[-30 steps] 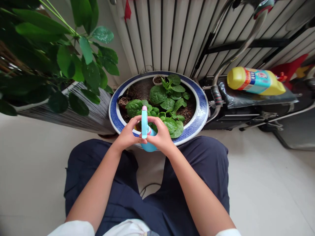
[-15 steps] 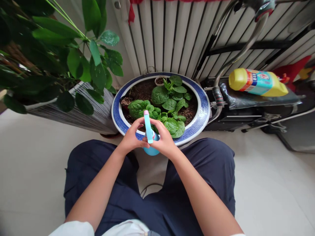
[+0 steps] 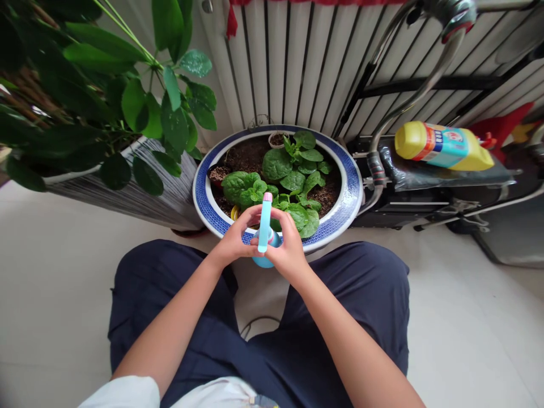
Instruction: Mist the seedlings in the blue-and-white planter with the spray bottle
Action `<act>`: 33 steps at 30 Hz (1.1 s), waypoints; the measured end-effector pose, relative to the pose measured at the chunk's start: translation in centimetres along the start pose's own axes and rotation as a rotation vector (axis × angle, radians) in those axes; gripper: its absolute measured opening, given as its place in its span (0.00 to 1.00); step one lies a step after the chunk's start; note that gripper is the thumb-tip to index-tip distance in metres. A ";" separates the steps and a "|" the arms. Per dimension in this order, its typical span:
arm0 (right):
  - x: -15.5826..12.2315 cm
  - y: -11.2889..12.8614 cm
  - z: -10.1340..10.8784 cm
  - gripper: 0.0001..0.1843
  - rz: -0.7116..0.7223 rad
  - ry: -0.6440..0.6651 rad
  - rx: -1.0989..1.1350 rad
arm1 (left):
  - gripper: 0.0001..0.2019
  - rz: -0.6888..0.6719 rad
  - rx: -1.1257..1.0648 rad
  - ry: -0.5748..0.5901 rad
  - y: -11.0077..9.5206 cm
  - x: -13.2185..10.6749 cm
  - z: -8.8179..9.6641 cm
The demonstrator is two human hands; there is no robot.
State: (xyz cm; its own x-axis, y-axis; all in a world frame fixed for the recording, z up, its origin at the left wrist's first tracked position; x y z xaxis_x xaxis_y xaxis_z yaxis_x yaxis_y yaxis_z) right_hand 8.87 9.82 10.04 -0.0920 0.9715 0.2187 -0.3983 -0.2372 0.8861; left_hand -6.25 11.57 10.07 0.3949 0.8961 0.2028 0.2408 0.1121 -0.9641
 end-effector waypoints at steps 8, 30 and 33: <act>-1.2 -0.3 2.0 0.26 -0.026 -0.094 -0.022 | 0.39 0.031 -0.131 0.086 0.6 0.5 -2.0; -3.2 -2.3 4.4 0.12 -0.127 -0.031 -0.210 | 0.26 0.478 0.303 -0.047 4.5 -5.1 -8.5; -3.5 -2.2 4.9 0.13 -0.161 -0.073 -0.167 | 0.25 0.404 0.027 -0.086 5.6 -5.9 -8.4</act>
State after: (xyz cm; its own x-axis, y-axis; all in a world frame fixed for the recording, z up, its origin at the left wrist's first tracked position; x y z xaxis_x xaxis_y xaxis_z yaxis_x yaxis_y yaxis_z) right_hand 14.52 6.95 9.35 0.0487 0.9922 0.1144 -0.5487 -0.0691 0.8331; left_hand 0.27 3.32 4.91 0.3774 0.9026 -0.2072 0.0576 -0.2462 -0.9675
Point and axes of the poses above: each hand's wrist, its own x-axis towards the middle knuckle, its own z-axis out of the back of the hand, y = z × x, the point moved 2 cm from there along x, towards the middle knuckle, and after that the axes turned 13 degrees about -x, right-handed, at the moved point
